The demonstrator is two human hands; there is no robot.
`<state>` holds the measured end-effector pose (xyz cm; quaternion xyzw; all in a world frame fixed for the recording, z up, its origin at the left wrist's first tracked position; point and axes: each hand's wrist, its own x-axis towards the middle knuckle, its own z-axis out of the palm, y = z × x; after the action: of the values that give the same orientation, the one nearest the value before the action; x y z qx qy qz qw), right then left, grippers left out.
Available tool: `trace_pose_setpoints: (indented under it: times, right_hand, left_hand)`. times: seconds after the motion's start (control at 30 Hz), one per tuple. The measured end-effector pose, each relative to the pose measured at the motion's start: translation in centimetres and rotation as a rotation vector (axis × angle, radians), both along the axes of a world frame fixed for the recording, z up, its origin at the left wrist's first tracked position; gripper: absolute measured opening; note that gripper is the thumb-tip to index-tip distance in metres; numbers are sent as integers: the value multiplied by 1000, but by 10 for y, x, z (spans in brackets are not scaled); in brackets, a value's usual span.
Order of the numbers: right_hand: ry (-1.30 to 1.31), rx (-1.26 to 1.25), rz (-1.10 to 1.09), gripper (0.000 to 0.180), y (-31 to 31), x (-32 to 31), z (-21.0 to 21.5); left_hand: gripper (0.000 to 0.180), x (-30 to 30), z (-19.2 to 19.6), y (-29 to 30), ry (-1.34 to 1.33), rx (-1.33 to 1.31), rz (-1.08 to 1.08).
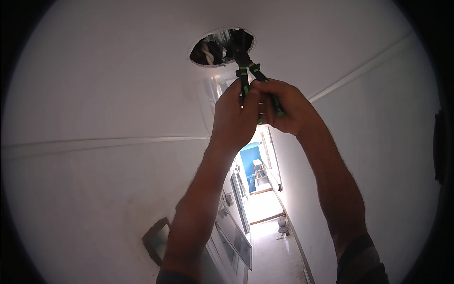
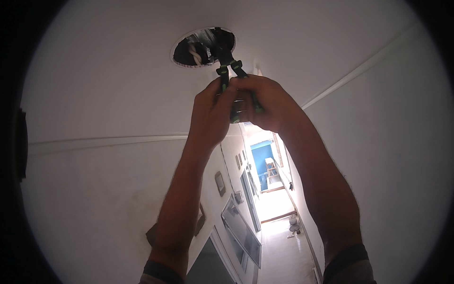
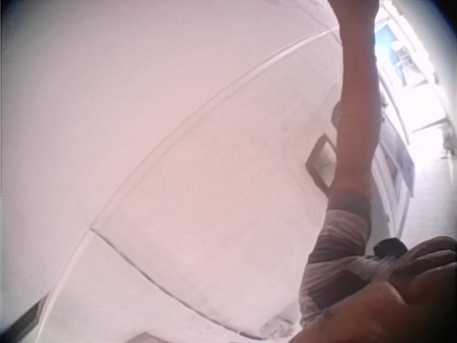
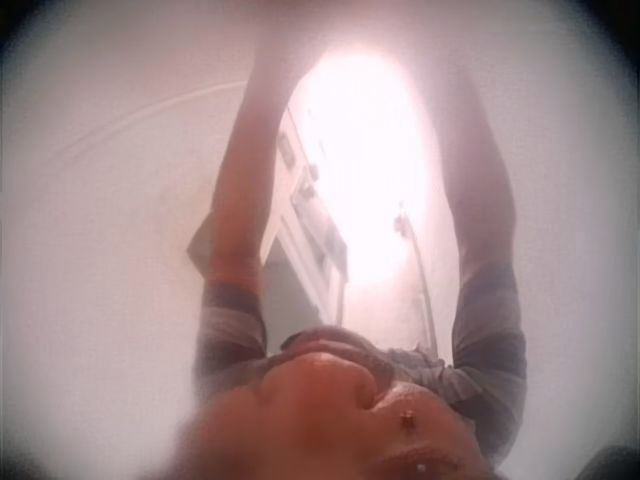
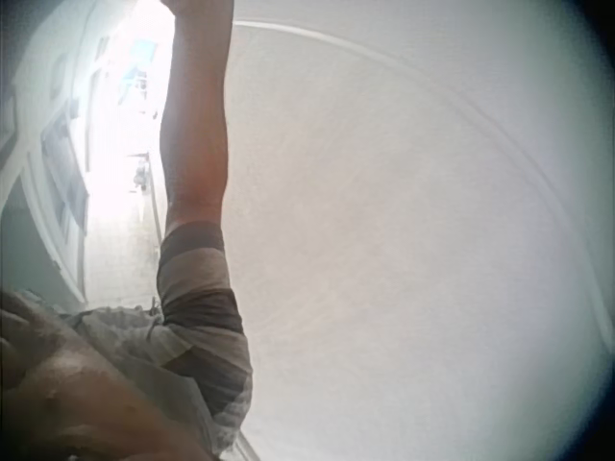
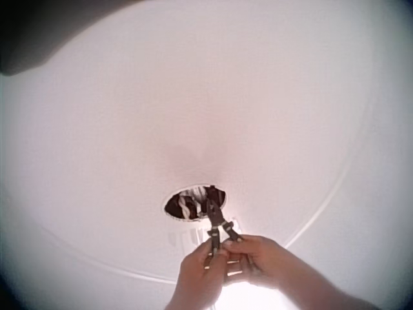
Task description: The person works on a ceiling light fixture opening, using pliers and a screwdriver to manipulate wires and components inside the ceiling hole. The person repeatedly reaches into the opening, adjusts wiring, and uses tools to secure or reposition parts of the fixture.
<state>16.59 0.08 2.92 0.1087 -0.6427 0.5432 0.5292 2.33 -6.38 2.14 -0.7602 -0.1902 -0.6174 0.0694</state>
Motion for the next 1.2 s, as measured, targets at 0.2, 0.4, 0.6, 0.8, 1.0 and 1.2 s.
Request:
trace_pose_setpoints:
  times: [0.2,0.4,0.6,0.8,1.0,1.2]
  right_hand:
    - [-87,127,-462,29,-51,4,-34]
    - [-76,211,-727,28,-40,-8,-38]
    - [-46,310,-837,26,-37,-10,-42]
    - [45,267,-713,28,-19,-10,-37]
    - [52,145,-448,32,-44,-9,-31]
    - [69,178,-305,35,-29,-6,-23]
  left_hand:
    - [28,-21,-7,13,214,-111,-8]
    - [29,-17,-19,26,150,-144,-243]
    - [32,-20,-22,32,126,-110,-313]
    - [38,-27,-17,46,66,-83,-304]
    - [37,-23,-11,38,-39,87,-174]
    - [37,-30,0,34,-12,48,-43]
